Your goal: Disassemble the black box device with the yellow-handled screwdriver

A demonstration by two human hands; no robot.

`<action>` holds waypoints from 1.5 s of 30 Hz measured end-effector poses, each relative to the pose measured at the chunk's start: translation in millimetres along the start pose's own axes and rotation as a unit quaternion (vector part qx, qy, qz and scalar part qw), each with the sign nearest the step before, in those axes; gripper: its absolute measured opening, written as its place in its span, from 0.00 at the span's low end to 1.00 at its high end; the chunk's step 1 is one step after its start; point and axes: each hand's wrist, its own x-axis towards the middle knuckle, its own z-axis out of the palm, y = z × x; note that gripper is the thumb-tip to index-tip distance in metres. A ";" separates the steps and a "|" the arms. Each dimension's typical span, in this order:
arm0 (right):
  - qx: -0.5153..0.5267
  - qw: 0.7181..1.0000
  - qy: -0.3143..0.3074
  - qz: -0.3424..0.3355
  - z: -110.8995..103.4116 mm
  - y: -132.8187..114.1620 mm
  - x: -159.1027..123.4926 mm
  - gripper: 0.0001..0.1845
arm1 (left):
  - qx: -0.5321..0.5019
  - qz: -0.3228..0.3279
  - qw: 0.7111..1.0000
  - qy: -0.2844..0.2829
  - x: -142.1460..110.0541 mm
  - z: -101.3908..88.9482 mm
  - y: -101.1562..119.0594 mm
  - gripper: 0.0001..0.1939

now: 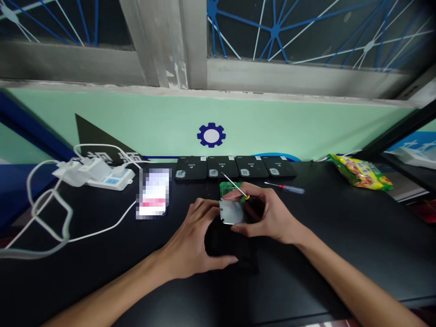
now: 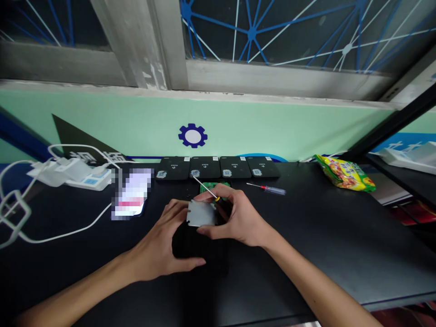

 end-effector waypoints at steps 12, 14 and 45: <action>-0.086 0.995 0.002 -0.048 2.8 0.4 -3.0 0.30 | 0.019 0.016 0.999 -0.043 -1.0 2.2 -4.8 0.37; -0.099 0.994 -0.012 -0.051 -0.2 -1.3 -2.7 0.29 | 0.018 0.002 0.999 -0.031 1.3 0.9 -4.2 0.36; -0.239 0.957 -0.165 0.013 -4.2 -9.5 -3.3 0.26 | -0.032 -0.032 0.998 -0.031 0.7 0.7 -5.1 0.32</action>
